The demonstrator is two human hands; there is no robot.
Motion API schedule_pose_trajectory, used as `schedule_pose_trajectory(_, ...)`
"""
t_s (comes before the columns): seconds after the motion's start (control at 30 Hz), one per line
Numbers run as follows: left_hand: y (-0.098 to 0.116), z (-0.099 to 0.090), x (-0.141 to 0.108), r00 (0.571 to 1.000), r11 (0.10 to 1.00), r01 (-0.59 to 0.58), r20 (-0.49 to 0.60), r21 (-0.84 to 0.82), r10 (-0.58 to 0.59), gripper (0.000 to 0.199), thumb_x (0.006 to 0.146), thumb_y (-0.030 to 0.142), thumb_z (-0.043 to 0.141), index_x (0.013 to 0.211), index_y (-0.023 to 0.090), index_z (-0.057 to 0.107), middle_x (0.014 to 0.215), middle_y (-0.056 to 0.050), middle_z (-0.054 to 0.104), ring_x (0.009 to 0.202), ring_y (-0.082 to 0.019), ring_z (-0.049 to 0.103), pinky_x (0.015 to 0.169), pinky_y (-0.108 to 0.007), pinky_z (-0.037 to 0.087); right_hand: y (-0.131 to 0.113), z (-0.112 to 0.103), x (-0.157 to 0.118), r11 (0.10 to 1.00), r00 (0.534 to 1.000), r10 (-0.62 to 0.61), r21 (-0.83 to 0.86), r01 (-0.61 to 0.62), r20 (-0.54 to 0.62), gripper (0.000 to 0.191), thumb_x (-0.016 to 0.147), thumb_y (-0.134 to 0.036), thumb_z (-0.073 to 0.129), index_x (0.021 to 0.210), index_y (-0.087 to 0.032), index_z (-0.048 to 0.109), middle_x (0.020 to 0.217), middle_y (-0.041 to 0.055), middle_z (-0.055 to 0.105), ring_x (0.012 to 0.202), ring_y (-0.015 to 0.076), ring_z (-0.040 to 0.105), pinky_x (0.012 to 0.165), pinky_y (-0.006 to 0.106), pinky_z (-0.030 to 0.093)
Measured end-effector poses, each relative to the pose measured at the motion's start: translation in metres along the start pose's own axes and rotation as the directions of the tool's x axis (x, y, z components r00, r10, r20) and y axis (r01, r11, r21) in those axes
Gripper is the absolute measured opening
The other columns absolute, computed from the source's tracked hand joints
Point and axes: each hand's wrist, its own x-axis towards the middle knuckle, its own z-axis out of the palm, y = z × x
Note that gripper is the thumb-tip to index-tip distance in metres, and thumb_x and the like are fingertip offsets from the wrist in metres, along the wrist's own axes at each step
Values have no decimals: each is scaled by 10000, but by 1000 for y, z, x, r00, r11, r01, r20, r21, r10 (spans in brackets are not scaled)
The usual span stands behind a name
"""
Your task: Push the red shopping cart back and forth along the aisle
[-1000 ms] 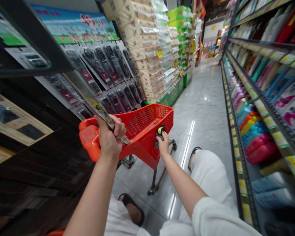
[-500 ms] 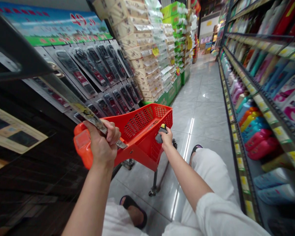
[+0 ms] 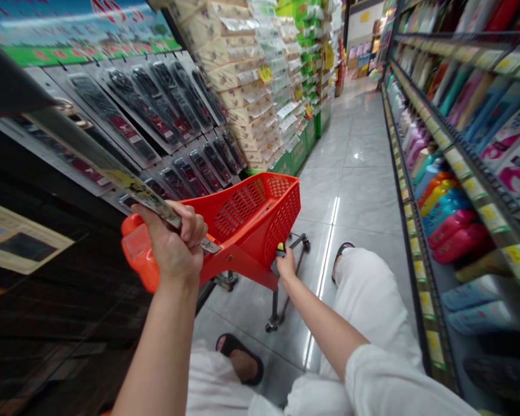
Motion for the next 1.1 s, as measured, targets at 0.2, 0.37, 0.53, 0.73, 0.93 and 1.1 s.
schedule_pose_trajectory(0.2,0,2,1,999,999,34,-38,-12,-35,589,941,601,344,565,187,526,403,61,223,326,-45,167,392,-260,90,-19,-1,-6,966,963,-256,-24,259,83,490,662,-170,543,1148,-202,593,1195,76,575,1156,205,533,1045,332,388)
schedule_pose_trajectory(0.37,-2,4,2,998,999,38,-51,-12,-39,604,942,607,323,562,187,532,401,61,218,326,-44,169,391,-251,92,0,-17,-13,978,998,21,-209,-9,58,465,607,-84,511,1045,-205,610,1045,62,617,1029,233,586,954,379,444)
schedule_pose_trajectory(0.53,-2,6,2,994,998,61,-90,-25,-63,586,931,612,355,547,198,511,395,59,221,318,-50,174,386,-254,90,-30,-5,-8,971,975,-175,-142,194,136,465,644,-105,523,1087,-225,596,1098,50,585,1078,205,555,987,338,427)
schedule_pose_trajectory(0.73,-2,7,3,994,998,61,-85,-28,-63,580,916,626,379,540,200,495,388,60,228,311,-52,182,387,-254,86,-4,-21,-47,928,941,-280,-199,317,192,445,643,-77,486,1042,-227,616,1135,63,558,1136,204,535,1033,337,393)
schedule_pose_trajectory(0.93,-1,5,1,998,999,45,-53,-18,-45,598,934,615,343,557,187,524,389,59,221,321,-45,173,395,-253,83,53,-36,-40,984,984,161,-91,-154,76,328,546,-102,538,842,-216,623,808,-1,636,841,220,621,817,353,486)
schedule_pose_trajectory(1.1,-1,5,0,996,998,57,-70,-29,-58,600,935,613,340,547,187,510,382,57,215,319,-45,166,395,-261,76,27,-20,34,993,996,72,91,-77,53,328,598,-180,560,917,-198,637,774,1,671,785,193,605,737,303,491)
